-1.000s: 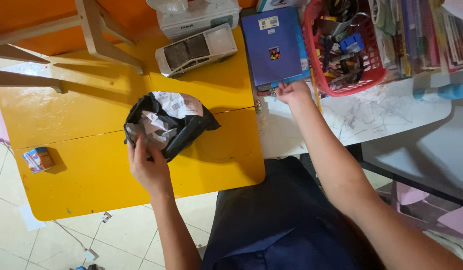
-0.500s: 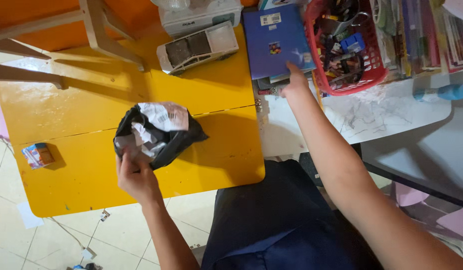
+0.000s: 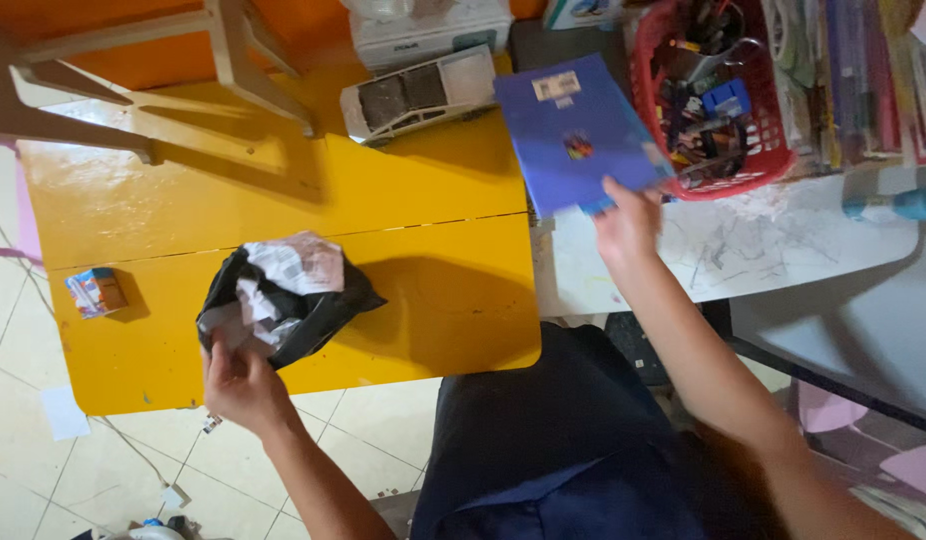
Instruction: The person walks to a yellow table and begins unpacking a black plastic shipping bag. They remove several items, including a blue folder, a gray notebook, a children's book, and a pink hair accessory, placing them on the table. The person then removes a white plastic bag from the shipping bag and crumples it.
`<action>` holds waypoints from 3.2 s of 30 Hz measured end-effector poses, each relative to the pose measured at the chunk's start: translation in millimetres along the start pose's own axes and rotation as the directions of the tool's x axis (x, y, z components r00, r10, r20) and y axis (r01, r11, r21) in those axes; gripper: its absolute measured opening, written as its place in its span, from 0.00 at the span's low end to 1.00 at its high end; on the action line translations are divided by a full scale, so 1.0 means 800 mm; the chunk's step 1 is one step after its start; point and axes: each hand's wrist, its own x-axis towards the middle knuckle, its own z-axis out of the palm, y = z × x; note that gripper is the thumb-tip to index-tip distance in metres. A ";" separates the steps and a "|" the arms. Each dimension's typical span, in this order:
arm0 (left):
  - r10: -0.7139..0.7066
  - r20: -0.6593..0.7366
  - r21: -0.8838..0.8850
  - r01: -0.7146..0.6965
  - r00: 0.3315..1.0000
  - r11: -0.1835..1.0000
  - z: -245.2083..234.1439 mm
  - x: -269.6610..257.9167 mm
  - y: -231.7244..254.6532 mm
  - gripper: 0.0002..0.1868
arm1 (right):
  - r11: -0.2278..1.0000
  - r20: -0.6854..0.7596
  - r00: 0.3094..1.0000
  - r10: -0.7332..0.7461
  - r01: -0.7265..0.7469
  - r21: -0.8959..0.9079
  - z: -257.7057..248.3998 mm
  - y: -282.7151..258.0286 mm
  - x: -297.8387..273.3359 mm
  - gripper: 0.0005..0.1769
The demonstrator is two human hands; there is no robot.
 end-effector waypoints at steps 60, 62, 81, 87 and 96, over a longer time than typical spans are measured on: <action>0.045 0.211 -0.031 -0.040 0.977 0.999 0.043 -0.023 0.078 0.20 | -0.003 0.682 0.724 0.108 0.686 -0.728 -0.039 0.089 0.029 0.33; 0.043 0.207 -0.022 -0.039 0.977 0.999 0.044 -0.025 0.077 0.20 | -0.040 0.714 0.694 0.089 0.719 -0.694 -0.034 0.089 0.033 0.33; 0.086 0.262 0.020 -0.094 0.961 0.995 0.054 -0.022 0.093 0.23 | 0.318 0.349 0.827 -0.441 0.508 -0.801 -0.141 -0.129 0.150 0.22; 0.154 0.281 -0.006 -0.158 0.947 0.987 0.061 -0.028 0.105 0.21 | 0.929 0.155 0.941 0.300 -0.251 -0.273 -0.154 -0.162 0.159 0.18; 0.113 0.301 0.006 -0.121 0.947 0.993 0.059 -0.031 0.111 0.21 | 0.876 0.410 0.813 0.414 -0.478 0.064 -0.138 -0.189 0.132 0.29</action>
